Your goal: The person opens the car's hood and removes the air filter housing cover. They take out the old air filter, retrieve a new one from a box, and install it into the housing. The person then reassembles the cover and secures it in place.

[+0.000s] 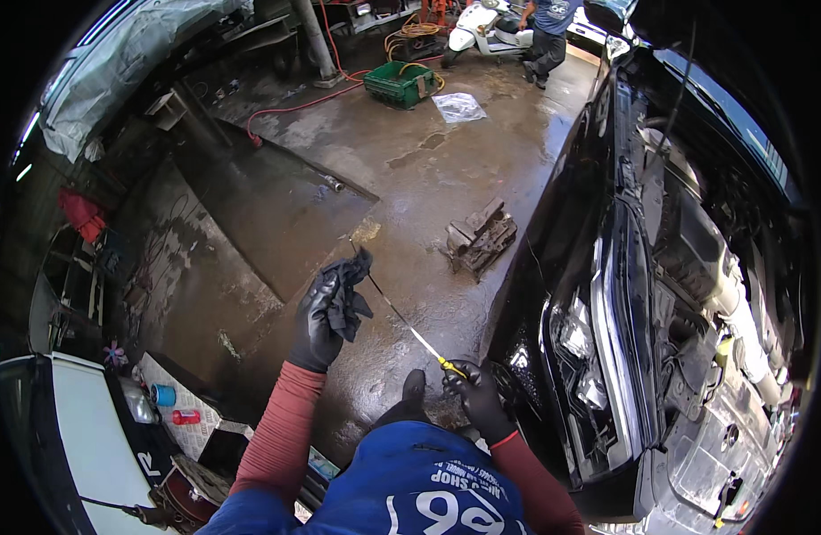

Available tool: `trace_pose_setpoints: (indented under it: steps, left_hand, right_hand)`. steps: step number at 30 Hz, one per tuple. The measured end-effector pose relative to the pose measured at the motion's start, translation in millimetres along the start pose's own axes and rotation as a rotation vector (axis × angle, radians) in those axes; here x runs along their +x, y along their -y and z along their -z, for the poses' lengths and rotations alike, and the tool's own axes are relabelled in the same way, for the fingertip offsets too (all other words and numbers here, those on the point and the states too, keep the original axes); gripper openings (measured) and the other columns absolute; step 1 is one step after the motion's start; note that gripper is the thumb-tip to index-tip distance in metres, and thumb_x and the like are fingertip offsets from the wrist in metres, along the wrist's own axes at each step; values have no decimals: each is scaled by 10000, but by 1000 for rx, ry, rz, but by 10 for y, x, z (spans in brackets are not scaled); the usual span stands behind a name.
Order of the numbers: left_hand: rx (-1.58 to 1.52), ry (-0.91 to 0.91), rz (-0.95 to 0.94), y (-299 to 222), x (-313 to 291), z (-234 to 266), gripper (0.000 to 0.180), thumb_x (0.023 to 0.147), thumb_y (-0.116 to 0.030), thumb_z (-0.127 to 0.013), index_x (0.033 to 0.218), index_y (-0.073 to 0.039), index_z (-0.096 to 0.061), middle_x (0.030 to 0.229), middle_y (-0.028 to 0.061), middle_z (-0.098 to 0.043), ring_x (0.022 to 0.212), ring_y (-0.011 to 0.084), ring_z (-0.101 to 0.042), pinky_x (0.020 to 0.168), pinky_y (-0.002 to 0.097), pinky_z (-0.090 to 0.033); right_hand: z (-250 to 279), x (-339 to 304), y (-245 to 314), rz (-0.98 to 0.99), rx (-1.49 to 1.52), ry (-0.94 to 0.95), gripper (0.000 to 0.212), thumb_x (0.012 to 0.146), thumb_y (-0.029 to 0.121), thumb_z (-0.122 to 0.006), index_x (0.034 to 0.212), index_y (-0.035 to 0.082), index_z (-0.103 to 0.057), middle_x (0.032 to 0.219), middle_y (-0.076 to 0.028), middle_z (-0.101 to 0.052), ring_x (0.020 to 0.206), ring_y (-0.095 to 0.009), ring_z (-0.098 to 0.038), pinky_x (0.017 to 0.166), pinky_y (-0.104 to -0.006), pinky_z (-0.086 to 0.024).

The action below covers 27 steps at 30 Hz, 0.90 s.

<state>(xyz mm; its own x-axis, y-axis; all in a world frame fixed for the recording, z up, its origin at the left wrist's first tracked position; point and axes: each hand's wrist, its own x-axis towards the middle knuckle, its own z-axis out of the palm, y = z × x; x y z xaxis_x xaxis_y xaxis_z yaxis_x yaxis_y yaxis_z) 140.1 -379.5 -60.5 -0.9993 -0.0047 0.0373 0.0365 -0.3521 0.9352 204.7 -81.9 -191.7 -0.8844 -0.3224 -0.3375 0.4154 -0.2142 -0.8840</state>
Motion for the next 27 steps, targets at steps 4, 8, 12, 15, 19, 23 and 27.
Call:
trace_pose_setpoints:
  steps: [4, 8, 12, 15, 19, 23, 27]
  left_hand:
    - [-237, -491, 128, 827, -357, 1672, 476, 1107, -422, -440, 1437, -100, -558, 1312, 61, -670, 919, 219, -679, 761, 364, -566]
    - [-755, -583, 118, 1427, -292, 2538, 401, 1110, -450, -427, 1297, -140, -600, 1148, 44, -682, 925, 262, -676, 733, 391, -552]
    - [-971, -679, 38, 1532, 114, 2873, 397, 1126, -445, -375, 1191, -135, -614, 1072, 46, -678, 929, 287, -685, 737, 414, -551]
    - [-984, -727, -3, 1377, 376, 3052, 462, 1122, -456, -377, 1123, -62, -618, 1061, 84, -680, 917, 304, -680, 808, 453, -567]
    - [-1128, -725, -73, 1270, 577, 3307, 465, 1098, -419, -447, 1148, 10, -620, 1055, 146, -689, 909, 331, -688, 867, 499, -584]
    - [-966, -642, -15, 1380, 685, 3578, 241, 1068, -204, -546, 1175, -1, -620, 1057, 146, -690, 859, 239, -683, 772, 377, -610]
    - [-695, -699, -42, 1543, 844, 3748, 165, 1072, -109, -516, 1172, -26, -619, 1021, 125, -688, 786, 197, -668, 654, 328, -578]
  right_hand:
    - [-304, 276, 102, 26, -144, 82, 258, 1029, 60, -621, 1265, -36, -665, 990, -35, -715, 870, -83, -637, 797, -250, -521]
    - [-628, 416, 179, -9, -249, 86, 281, 1043, 80, -592, 1267, -82, -640, 948, -93, -714, 837, -132, -676, 792, -288, -561]
    - [-886, 577, 230, -83, -304, 137, 277, 1030, 80, -595, 1243, -91, -648, 915, -98, -718, 841, -141, -681, 814, -297, -555]
    - [-998, 701, 235, -85, -323, 168, 269, 1024, 81, -608, 1225, -88, -669, 893, -85, -723, 824, -128, -671, 793, -285, -541]
    - [-1021, 838, 223, -163, -418, 144, 261, 1010, 69, -633, 1214, -87, -683, 868, -64, -713, 787, -113, -646, 740, -279, -520]
    - [-912, 921, 208, -219, -328, 158, 237, 999, 53, -644, 1188, -82, -692, 843, -51, -682, 759, -104, -612, 717, -268, -495]
    - [-764, 919, 242, -227, -373, 97, 271, 996, 107, -684, 1214, -53, -698, 861, -18, -687, 756, -92, -615, 717, -261, -509]
